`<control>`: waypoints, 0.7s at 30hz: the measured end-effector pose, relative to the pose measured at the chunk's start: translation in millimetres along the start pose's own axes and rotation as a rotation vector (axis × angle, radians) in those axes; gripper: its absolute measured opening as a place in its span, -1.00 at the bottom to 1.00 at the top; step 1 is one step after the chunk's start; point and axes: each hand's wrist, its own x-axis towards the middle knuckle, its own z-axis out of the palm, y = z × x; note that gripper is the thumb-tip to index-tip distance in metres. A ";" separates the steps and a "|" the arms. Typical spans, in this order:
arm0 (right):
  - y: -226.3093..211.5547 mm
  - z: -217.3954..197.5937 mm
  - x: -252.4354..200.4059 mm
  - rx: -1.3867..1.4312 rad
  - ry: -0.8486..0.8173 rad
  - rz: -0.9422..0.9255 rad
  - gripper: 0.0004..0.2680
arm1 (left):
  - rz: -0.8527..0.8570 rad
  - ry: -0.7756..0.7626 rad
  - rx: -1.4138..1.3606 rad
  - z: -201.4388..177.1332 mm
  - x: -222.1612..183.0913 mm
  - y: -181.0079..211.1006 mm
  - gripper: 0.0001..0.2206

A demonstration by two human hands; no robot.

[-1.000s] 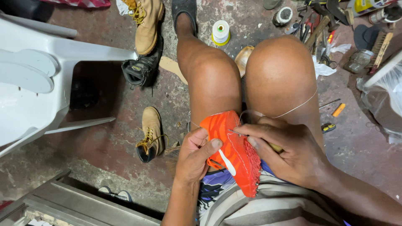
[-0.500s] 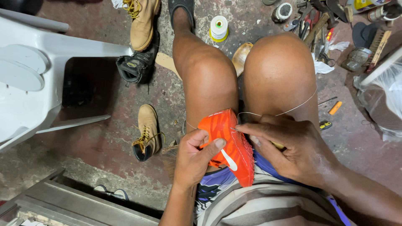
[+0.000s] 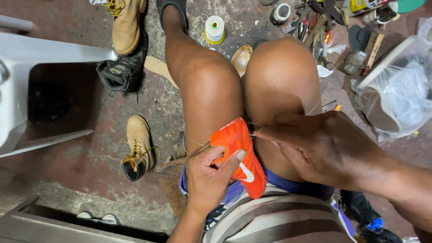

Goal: The person stitches the upper part of an orange athletic shoe with a needle and thread, pulling the thread taut and looping it around the needle to create stitches.

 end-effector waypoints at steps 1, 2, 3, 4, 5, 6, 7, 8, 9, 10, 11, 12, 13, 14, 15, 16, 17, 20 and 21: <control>0.8 -2.3 2.7 -0.010 -0.015 -0.019 -0.81 | 0.000 0.005 0.022 0.6 0.9 1.3 -0.81; 1.4 -4.0 5.3 -0.014 -0.039 -0.016 -0.81 | 0.000 0.008 0.044 0.9 1.9 2.2 -0.79; 2.1 -5.5 7.9 -0.018 -0.062 -0.013 -0.81 | 0.028 0.005 0.016 1.0 2.5 3.1 -0.83; 2.9 -7.2 10.5 -0.022 -0.086 -0.010 -0.81 | 0.056 0.002 -0.013 1.2 3.0 4.2 -0.87; 3.5 -8.4 13.0 -0.022 -0.104 -0.006 -0.79 | 0.083 -0.001 -0.043 1.6 4.0 4.9 -0.90; 4.0 -8.9 15.1 -0.022 -0.124 -0.004 -0.78 | 0.079 0.002 -0.045 2.6 4.5 5.1 -0.89; 4.6 -9.1 17.3 -0.021 -0.143 -0.001 -0.77 | 0.076 0.005 -0.048 3.5 4.8 5.2 -0.89; 5.5 -9.7 19.8 -0.023 -0.126 -0.038 -0.78 | 0.073 0.008 -0.050 3.9 5.9 5.2 -0.89; 6.4 -10.5 22.0 -0.025 -0.109 -0.074 -0.80 | 0.068 0.006 -0.055 3.6 7.1 5.1 -0.89; 7.2 -10.8 23.7 -0.026 -0.095 -0.111 -0.81 | 0.060 0.005 -0.061 3.4 7.1 4.9 -0.89; 8.1 -10.4 25.6 -0.032 -0.113 -0.121 -0.81 | 0.052 0.005 -0.067 3.3 7.1 4.7 -0.89; 9.8 -9.9 28.6 -0.043 -0.126 -0.132 -0.80 | 0.051 0.015 -0.068 3.1 8.5 4.4 -0.88; 11.6 -9.6 31.5 -0.055 -0.140 -0.143 -0.80 | 0.051 0.025 -0.069 3.3 8.9 4.5 -0.86; 13.7 -9.5 33.9 -0.056 -0.142 -0.168 -0.80 | 0.043 0.040 -0.068 3.7 7.8 5.0 -0.85; 15.7 -9.2 36.1 -0.057 -0.144 -0.192 -0.81 | 0.030 0.031 -0.090 3.5 8.0 4.4 -0.87; 16.9 -8.1 38.1 -0.055 -0.147 -0.219 -0.81 | 0.015 0.025 -0.113 2.9 7.6 3.3 -0.89; 17.0 -6.4 39.4 -0.061 -0.173 -0.212 -0.81 | 0.000 0.019 -0.135 2.5 7.0 2.7 -0.90; 16.9 -2.7 44.8 -0.089 -0.217 -0.227 -0.80 | 0.044 0.031 -0.114 1.3 8.7 2.4 -0.88; 16.0 -0.4 46.0 -0.099 -0.222 -0.251 -0.78 | 0.055 0.040 -0.133 1.8 7.1 2.7 -0.89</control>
